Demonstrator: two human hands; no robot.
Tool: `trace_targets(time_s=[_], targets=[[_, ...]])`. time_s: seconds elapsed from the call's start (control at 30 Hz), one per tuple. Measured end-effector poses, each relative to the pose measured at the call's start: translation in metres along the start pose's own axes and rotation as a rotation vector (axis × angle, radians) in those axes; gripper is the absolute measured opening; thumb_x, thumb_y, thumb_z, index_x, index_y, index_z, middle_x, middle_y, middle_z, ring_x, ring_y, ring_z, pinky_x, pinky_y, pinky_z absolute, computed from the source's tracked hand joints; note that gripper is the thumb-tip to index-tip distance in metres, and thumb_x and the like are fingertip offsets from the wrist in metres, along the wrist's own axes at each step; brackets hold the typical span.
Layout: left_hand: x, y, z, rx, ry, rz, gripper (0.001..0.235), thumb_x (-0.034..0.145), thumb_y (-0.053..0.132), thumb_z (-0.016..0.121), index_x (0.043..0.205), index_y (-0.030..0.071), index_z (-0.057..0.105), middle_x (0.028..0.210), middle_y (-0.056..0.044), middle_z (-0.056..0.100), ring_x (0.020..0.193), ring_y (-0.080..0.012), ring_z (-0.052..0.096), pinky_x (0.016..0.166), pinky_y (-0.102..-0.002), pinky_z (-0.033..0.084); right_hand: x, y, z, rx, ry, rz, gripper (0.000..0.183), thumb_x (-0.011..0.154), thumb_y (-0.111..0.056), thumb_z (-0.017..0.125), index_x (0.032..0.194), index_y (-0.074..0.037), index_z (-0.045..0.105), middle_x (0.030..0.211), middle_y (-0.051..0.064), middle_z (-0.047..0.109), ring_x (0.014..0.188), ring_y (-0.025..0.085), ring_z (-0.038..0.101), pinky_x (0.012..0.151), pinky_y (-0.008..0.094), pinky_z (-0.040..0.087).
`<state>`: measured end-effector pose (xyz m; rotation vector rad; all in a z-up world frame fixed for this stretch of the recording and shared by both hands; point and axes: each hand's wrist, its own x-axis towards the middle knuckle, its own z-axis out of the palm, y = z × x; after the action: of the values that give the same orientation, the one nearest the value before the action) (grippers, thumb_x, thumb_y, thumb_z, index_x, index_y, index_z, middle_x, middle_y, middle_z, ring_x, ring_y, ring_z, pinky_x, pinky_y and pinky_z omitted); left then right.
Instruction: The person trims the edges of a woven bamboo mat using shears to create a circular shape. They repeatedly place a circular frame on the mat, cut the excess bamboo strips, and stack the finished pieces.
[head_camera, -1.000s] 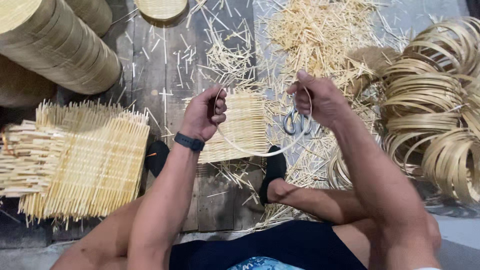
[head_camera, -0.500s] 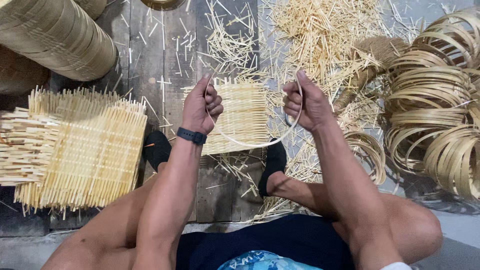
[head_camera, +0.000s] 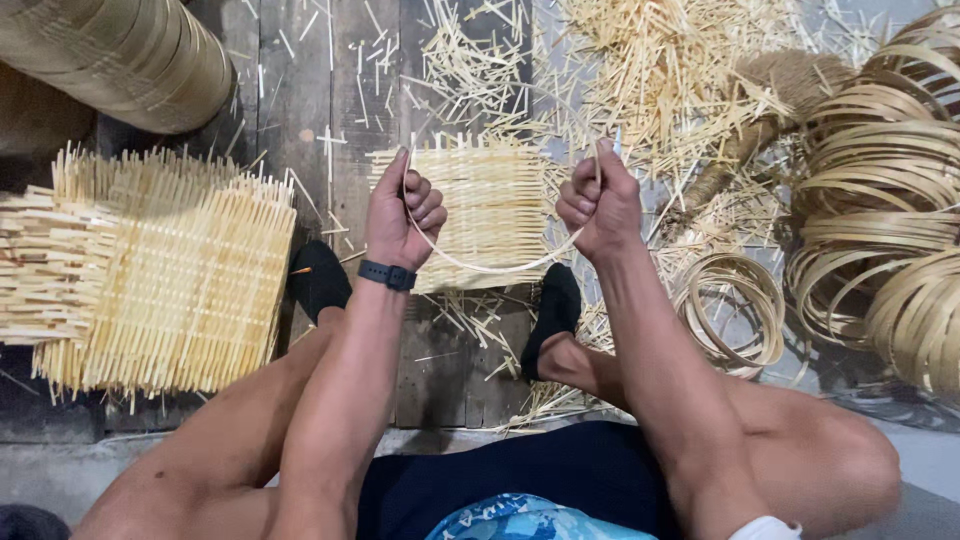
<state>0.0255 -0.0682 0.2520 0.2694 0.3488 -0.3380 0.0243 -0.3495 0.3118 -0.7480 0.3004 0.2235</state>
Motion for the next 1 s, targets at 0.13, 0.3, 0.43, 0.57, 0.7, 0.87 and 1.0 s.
trace_targets(time_s=[0.13,0.3,0.43,0.57,0.7,0.87,1.0], targets=[[-0.007,0.001,-0.001,-0.014,0.030,0.018,0.044,0.103,0.035,0.066,0.066,0.014,0.055,0.051,0.004,0.040,0.043,-0.0089,0.034,0.040,-0.025,0.026,0.011,0.011,-0.004,-0.055,0.067,-0.031,0.044,0.103,-0.041,0.066,0.074,-0.010,0.055,0.056,-0.003,0.036,0.045,0.009,0.032,0.040,0.025,0.028],[-0.007,0.005,-0.018,0.019,0.269,0.156,0.036,0.096,0.041,0.066,0.071,0.014,0.063,0.053,0.002,0.041,0.044,-0.0096,0.036,0.040,-0.025,0.027,0.017,0.025,-0.014,-0.521,0.109,-0.136,0.021,0.099,-0.032,0.065,0.097,-0.011,0.065,0.068,-0.002,0.060,0.058,0.011,0.057,0.052,0.027,0.052],[0.008,0.004,-0.068,0.275,0.450,0.354,0.012,0.080,0.021,0.067,0.071,0.020,0.060,0.061,0.003,0.052,0.046,-0.0079,0.041,0.039,-0.024,0.027,0.034,0.056,-0.043,-0.903,0.217,-0.170,0.025,0.081,-0.018,0.077,0.100,-0.003,0.072,0.074,0.003,0.070,0.065,0.011,0.068,0.055,0.028,0.059],[0.031,-0.003,-0.131,1.135,0.527,0.614,0.017,0.092,0.026,0.076,0.095,0.009,0.077,0.073,-0.002,0.067,0.063,-0.0111,0.060,0.057,-0.028,0.047,0.058,0.098,-0.084,-1.277,0.341,-0.264,0.024,0.082,-0.019,0.079,0.099,-0.002,0.080,0.083,0.010,0.078,0.069,0.016,0.072,0.066,0.031,0.057],[0.042,0.002,-0.165,1.880,0.487,0.778,0.032,0.078,0.022,0.080,0.109,0.013,0.082,0.085,-0.017,0.073,0.073,-0.0262,0.071,0.068,-0.035,0.056,0.070,0.127,-0.105,-1.521,0.431,-0.337,0.020,0.078,-0.018,0.080,0.095,-0.006,0.081,0.084,0.014,0.078,0.074,0.024,0.075,0.075,0.036,0.059],[0.037,0.003,-0.171,1.737,0.524,0.454,0.037,0.079,0.015,0.078,0.116,0.012,0.078,0.087,-0.013,0.077,0.080,-0.0260,0.074,0.077,-0.037,0.055,0.063,0.134,-0.107,-1.564,0.354,-0.444,0.021,0.082,-0.018,0.077,0.097,-0.004,0.080,0.088,0.018,0.076,0.080,0.031,0.074,0.077,0.040,0.057],[0.037,0.004,-0.169,1.644,0.657,0.405,0.027,0.073,0.013,0.084,0.099,0.008,0.080,0.086,-0.009,0.078,0.078,-0.0206,0.076,0.076,-0.035,0.059,0.063,0.123,-0.100,-1.565,0.305,-0.371,0.022,0.081,-0.018,0.077,0.098,-0.005,0.080,0.087,0.017,0.076,0.079,0.030,0.075,0.077,0.039,0.058]])
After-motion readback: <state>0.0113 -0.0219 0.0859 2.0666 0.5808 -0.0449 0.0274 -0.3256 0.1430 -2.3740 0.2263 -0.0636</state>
